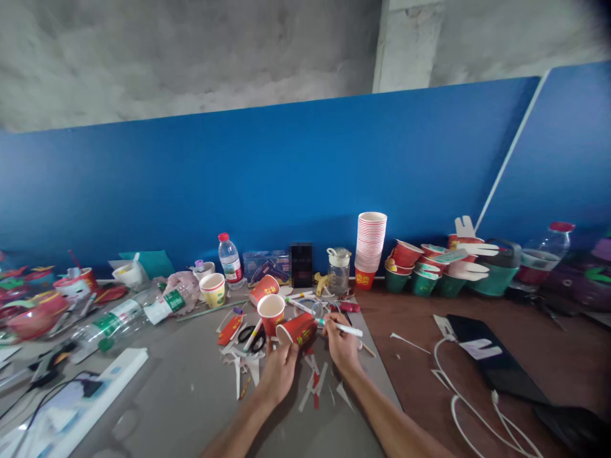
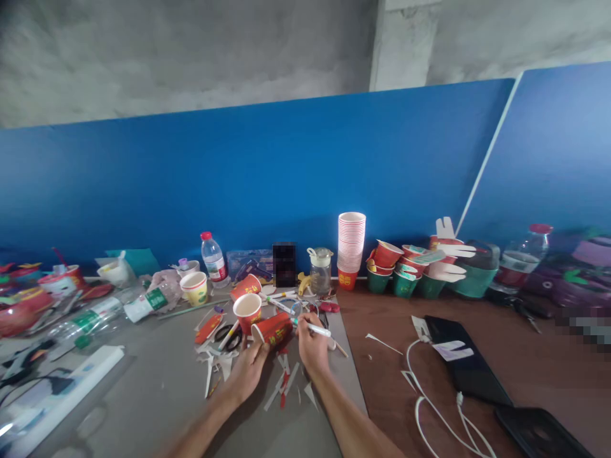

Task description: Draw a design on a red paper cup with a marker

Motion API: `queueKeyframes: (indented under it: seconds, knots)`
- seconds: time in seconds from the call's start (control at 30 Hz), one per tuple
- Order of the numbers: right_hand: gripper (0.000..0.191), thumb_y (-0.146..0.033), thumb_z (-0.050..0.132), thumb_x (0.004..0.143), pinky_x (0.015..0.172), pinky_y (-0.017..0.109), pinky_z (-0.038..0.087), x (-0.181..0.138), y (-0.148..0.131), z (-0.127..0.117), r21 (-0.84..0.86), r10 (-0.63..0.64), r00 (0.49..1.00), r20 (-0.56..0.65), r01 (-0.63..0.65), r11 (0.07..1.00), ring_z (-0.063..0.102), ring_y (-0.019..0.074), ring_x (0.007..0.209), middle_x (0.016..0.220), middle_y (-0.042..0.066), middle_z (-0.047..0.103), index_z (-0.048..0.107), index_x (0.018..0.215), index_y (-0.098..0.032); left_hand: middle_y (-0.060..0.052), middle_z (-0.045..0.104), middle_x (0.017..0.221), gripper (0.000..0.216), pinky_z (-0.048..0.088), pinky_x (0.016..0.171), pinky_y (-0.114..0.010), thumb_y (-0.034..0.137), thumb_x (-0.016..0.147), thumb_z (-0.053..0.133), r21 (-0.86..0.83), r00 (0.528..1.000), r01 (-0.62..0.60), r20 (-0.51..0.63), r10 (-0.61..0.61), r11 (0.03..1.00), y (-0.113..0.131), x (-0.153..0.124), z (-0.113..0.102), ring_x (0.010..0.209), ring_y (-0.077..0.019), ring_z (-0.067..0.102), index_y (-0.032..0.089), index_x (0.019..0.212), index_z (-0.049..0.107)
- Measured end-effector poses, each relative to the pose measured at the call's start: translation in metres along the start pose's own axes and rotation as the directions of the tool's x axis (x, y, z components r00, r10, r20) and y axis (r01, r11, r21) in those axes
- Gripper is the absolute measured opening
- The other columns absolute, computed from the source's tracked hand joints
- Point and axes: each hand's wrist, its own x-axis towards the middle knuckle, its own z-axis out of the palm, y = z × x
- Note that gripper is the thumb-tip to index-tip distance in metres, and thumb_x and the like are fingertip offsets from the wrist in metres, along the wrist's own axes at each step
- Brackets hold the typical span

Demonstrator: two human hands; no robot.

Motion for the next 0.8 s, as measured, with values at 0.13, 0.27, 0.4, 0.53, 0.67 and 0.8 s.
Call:
queueKeyframes:
  seconds: [0.13,0.27,0.4,0.53,0.67,0.8]
  knots:
    - [0.021,-0.031,0.046,0.081,0.053,0.024,0.036,-0.012,-0.005,0.006,0.044,-0.054,0.991,0.124,0.048,0.998,0.045,0.0127,0.053,0.057,-0.002,0.049,0.052,0.065,-0.019,-0.004,0.067,0.108,0.035,0.015,0.110,-0.044,0.029,0.091,0.026,-0.022,1.000,0.022,0.022,-0.021,1.000,-0.004,0.000,0.003,0.115,-0.0179,0.050,0.023,0.106,0.057]
    - [0.021,-0.030,0.046,0.081,0.055,0.023,0.037,-0.022,-0.013,0.012,0.067,-0.091,0.974,0.210,0.079,0.995,0.046,0.0125,0.055,0.057,-0.002,0.050,0.052,0.064,-0.019,-0.004,0.070,0.093,0.037,0.014,0.109,-0.044,0.029,0.092,0.024,-0.041,0.998,0.029,0.055,-0.026,0.999,-0.005,0.000,0.004,0.104,-0.0183,0.057,0.021,0.095,0.060]
    - [0.022,-0.032,0.047,0.079,0.053,0.025,0.035,-0.005,-0.008,0.001,0.031,-0.029,0.998,0.056,0.027,0.999,0.043,0.0133,0.052,0.052,-0.003,0.047,0.050,0.062,-0.019,-0.005,0.066,0.109,0.034,0.010,0.110,-0.043,0.027,0.090,0.027,-0.066,0.999,0.000,0.032,0.002,0.998,-0.002,0.001,0.003,0.118,-0.0188,0.047,0.022,0.108,0.056]
    - [0.021,-0.031,0.047,0.079,0.052,0.025,0.035,-0.009,-0.011,0.003,0.073,-0.027,0.994,0.106,0.020,0.997,0.044,0.0128,0.051,0.052,-0.003,0.047,0.051,0.062,-0.019,-0.006,0.068,0.102,0.036,0.013,0.109,-0.044,0.030,0.091,0.026,-0.074,0.999,0.023,0.040,-0.020,0.997,-0.003,0.001,0.003,0.112,-0.0202,0.052,0.020,0.103,0.058]
    - [0.021,-0.027,0.044,0.080,0.051,0.023,0.035,-0.024,-0.018,0.014,0.159,-0.034,0.964,0.265,-0.008,0.987,0.043,0.0114,0.050,0.052,-0.004,0.046,0.050,0.062,-0.019,-0.006,0.070,0.092,0.037,0.017,0.107,-0.044,0.031,0.091,0.025,-0.073,0.995,0.072,0.072,-0.067,0.995,-0.006,0.002,0.003,0.102,-0.0198,0.058,0.020,0.096,0.059]
    - [0.018,-0.026,0.046,0.078,0.049,0.024,0.033,-0.011,-0.007,0.007,0.099,0.019,0.990,0.137,-0.033,0.995,0.042,0.0122,0.049,0.050,-0.004,0.046,0.051,0.062,-0.019,-0.006,0.066,0.107,0.036,0.015,0.108,-0.042,0.030,0.090,0.026,-0.085,0.998,0.051,0.034,-0.048,0.995,-0.005,0.002,0.003,0.113,-0.0193,0.051,0.021,0.104,0.058]
